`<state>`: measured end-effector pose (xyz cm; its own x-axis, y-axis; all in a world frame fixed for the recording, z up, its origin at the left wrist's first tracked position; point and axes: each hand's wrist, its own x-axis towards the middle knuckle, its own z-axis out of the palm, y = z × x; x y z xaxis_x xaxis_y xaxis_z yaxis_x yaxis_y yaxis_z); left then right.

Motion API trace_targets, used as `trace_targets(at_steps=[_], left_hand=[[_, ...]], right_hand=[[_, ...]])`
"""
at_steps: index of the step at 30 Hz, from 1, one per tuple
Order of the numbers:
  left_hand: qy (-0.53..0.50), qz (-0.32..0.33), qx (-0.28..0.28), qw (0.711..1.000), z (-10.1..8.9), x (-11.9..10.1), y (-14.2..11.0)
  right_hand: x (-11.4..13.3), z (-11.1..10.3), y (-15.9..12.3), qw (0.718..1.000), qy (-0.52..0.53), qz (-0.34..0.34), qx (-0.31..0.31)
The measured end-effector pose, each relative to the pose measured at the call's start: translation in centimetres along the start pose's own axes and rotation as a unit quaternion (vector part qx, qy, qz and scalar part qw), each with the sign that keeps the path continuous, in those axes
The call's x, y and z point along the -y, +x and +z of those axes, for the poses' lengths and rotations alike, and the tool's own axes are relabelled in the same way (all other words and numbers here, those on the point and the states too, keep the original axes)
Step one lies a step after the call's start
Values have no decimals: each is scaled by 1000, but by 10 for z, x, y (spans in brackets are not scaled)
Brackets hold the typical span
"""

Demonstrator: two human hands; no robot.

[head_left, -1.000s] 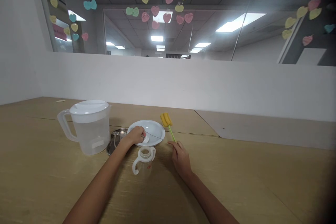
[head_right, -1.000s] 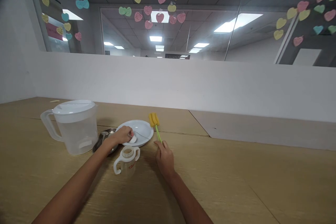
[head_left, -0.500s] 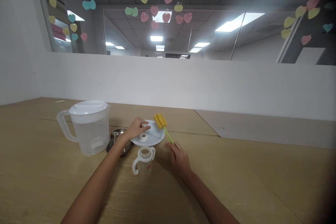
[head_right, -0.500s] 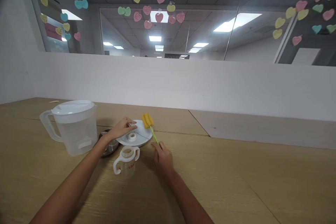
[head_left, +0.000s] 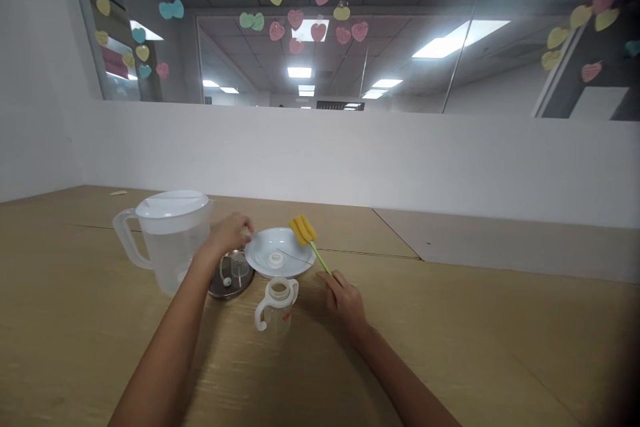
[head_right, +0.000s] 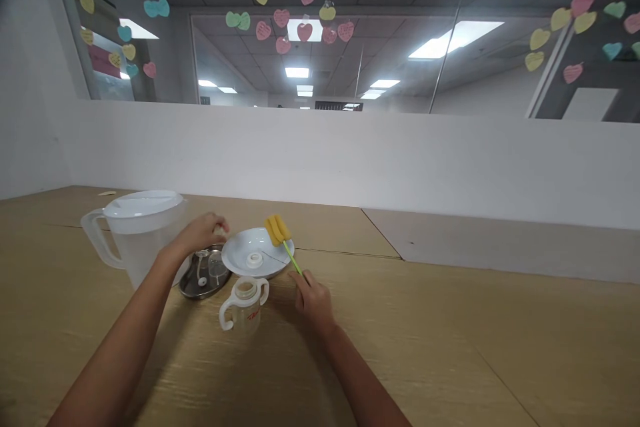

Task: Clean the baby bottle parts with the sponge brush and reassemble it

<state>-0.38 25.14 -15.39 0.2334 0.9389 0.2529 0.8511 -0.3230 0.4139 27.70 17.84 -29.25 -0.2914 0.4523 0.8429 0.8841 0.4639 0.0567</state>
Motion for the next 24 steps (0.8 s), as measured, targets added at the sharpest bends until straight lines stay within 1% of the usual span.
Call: trace_targets(at_steps=[1, 3, 8, 10, 12, 16, 18, 22, 24], left_hand=[[52, -32, 35, 998, 0, 5, 0], [80, -78, 94, 989, 2, 14, -1], [53, -161, 202, 965, 14, 26, -3], [38, -177, 225, 958, 21, 28, -1], [30, -178, 225, 958, 29, 29, 2], [36, -155, 185, 970, 41, 31, 8], [42, -146, 171, 974, 44, 32, 9], [31, -135, 188, 972, 44, 31, 6], [22, -112, 169, 979, 42, 27, 4]], right_hand=[[0, 0, 0, 1000, 2, 5, 0], [0, 0, 0, 1000, 3, 6, 2], [0, 0, -1, 1000, -6, 3, 22], [0, -1, -1, 1000, -8, 6, 29], [0, -1, -1, 1000, -1, 10, 29], [0, -1, -1, 999, 9, 9, 32], [0, -1, -1, 999, 0, 5, 37], [1, -1, 0, 999, -1, -6, 34], [1, -1, 0, 999, 7, -8, 31]])
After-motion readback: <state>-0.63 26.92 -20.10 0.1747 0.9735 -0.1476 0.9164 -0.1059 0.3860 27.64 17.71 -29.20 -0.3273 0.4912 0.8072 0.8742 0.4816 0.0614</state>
